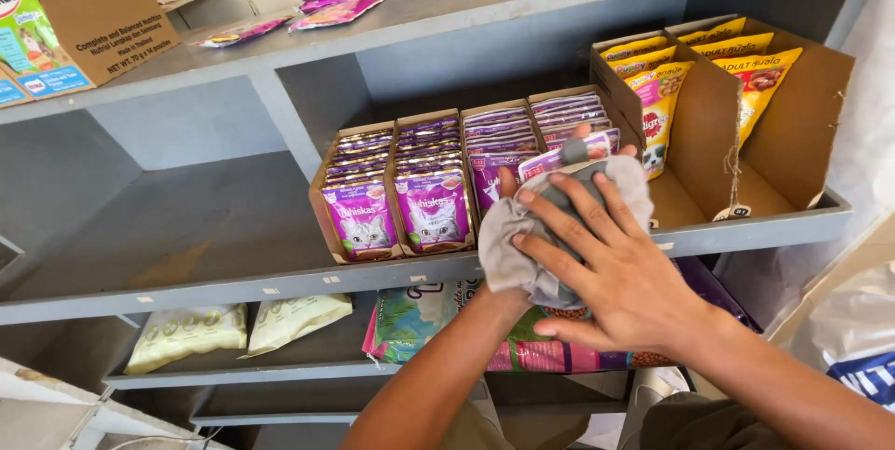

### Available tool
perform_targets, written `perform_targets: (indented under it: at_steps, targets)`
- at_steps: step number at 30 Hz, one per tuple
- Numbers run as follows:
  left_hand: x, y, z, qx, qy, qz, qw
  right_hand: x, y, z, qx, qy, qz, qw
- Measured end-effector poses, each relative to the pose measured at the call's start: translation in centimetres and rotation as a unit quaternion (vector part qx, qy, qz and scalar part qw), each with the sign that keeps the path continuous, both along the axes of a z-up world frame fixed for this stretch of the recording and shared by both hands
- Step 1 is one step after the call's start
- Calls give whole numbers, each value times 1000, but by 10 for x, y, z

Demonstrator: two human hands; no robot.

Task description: Wiping individual pet food pouches with a cloth and organizing them neatly on a store shelf.

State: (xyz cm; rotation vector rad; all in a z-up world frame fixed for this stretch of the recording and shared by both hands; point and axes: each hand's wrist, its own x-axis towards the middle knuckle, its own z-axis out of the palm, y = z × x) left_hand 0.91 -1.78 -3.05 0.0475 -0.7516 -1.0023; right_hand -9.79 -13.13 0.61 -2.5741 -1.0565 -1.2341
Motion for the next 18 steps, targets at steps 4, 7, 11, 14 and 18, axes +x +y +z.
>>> perform_targets:
  at_steps: [4, 7, 11, 14, 18]
  targets:
    - [-1, 2, -2, -18, 21, -35, 999, 6, -13, 3, 6, -36, -64, 997]
    - [-2, 2, -4, -33, 43, -71, 996, -2, -11, -1, 93, -33, -35, 995]
    - [-1, -2, -3, -59, 69, -122, 988, 1, -4, -12, 22, -43, -11, 999]
    - [-4, -4, -8, -75, 97, -154, 981, -4, 1, 0, 68, -43, -52, 995]
    - [-4, -10, -7, -106, 125, -201, 966, 4, -1, -27, 52, -39, -17, 998]
